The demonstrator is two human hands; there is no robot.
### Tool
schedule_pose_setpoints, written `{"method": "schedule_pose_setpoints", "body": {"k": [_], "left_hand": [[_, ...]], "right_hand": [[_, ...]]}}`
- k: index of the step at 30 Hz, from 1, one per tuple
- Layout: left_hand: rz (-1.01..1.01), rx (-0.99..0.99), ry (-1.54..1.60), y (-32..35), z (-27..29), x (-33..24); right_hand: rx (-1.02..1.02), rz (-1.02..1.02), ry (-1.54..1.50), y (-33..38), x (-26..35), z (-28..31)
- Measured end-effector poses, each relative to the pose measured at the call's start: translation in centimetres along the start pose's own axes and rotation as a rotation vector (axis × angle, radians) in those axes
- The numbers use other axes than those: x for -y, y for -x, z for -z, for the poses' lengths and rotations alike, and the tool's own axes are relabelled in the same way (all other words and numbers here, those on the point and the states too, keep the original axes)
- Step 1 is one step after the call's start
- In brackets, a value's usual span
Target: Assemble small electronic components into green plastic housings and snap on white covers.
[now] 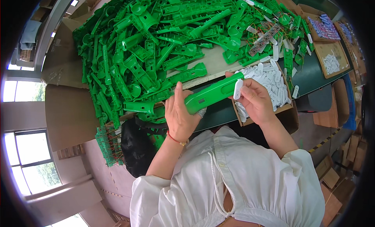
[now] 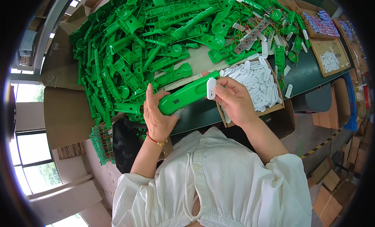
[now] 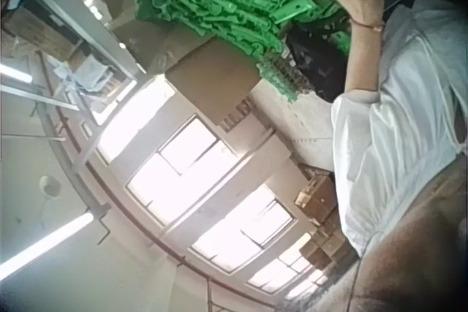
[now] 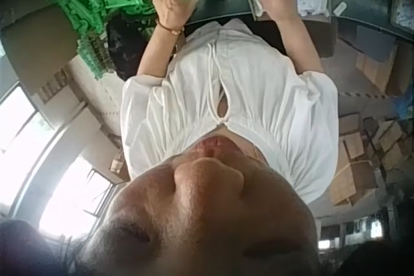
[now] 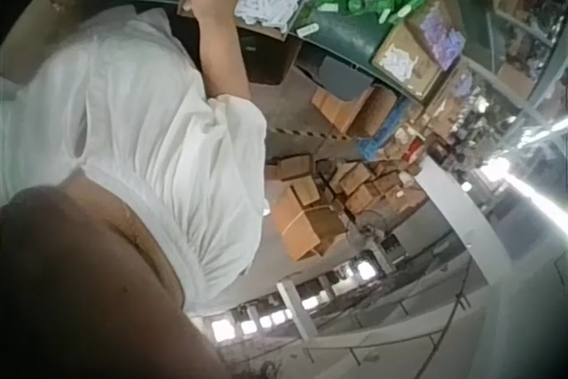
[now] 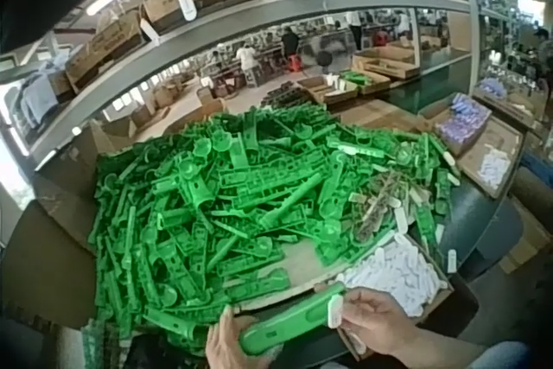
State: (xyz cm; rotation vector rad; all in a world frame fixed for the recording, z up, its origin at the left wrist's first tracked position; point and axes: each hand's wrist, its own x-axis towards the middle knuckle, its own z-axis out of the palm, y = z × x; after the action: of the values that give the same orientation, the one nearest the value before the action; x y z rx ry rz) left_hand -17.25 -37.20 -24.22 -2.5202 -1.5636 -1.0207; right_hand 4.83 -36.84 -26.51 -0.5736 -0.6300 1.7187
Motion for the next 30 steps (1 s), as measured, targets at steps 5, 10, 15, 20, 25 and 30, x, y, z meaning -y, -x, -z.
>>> {"method": "schedule_pose_setpoints", "body": {"k": [5, 10, 15, 20, 25, 30], "left_hand": [[0.03, -0.008, 0.023, 1.4, -0.6, 0.2], [-0.257, -0.218, -0.215, 2.1, -1.1, 0.8], [-0.093, -0.187, -0.17, 2.4, -1.2, 0.4], [0.755, 0.32, 1.068, 1.8, -2.1, -0.8], [0.818, 0.544, 1.559, 2.7, -3.2, -1.8], [0.666, 0.556, 1.48, 2.0, -2.8, -2.6]], "right_hand": [[-0.108, 0.108, 0.01, 0.2, 0.1, 2.1], [-0.195, 0.057, 0.019, 1.5, -0.3, 3.6], [-0.246, 0.037, 0.002, 1.9, -0.6, 3.1], [-0.275, 0.014, 0.373, 2.4, -1.4, 1.6], [-0.159, -0.032, 0.473, 2.7, -2.2, -1.2], [-0.069, -0.107, 0.542, 2.8, -1.4, -1.8]]}}
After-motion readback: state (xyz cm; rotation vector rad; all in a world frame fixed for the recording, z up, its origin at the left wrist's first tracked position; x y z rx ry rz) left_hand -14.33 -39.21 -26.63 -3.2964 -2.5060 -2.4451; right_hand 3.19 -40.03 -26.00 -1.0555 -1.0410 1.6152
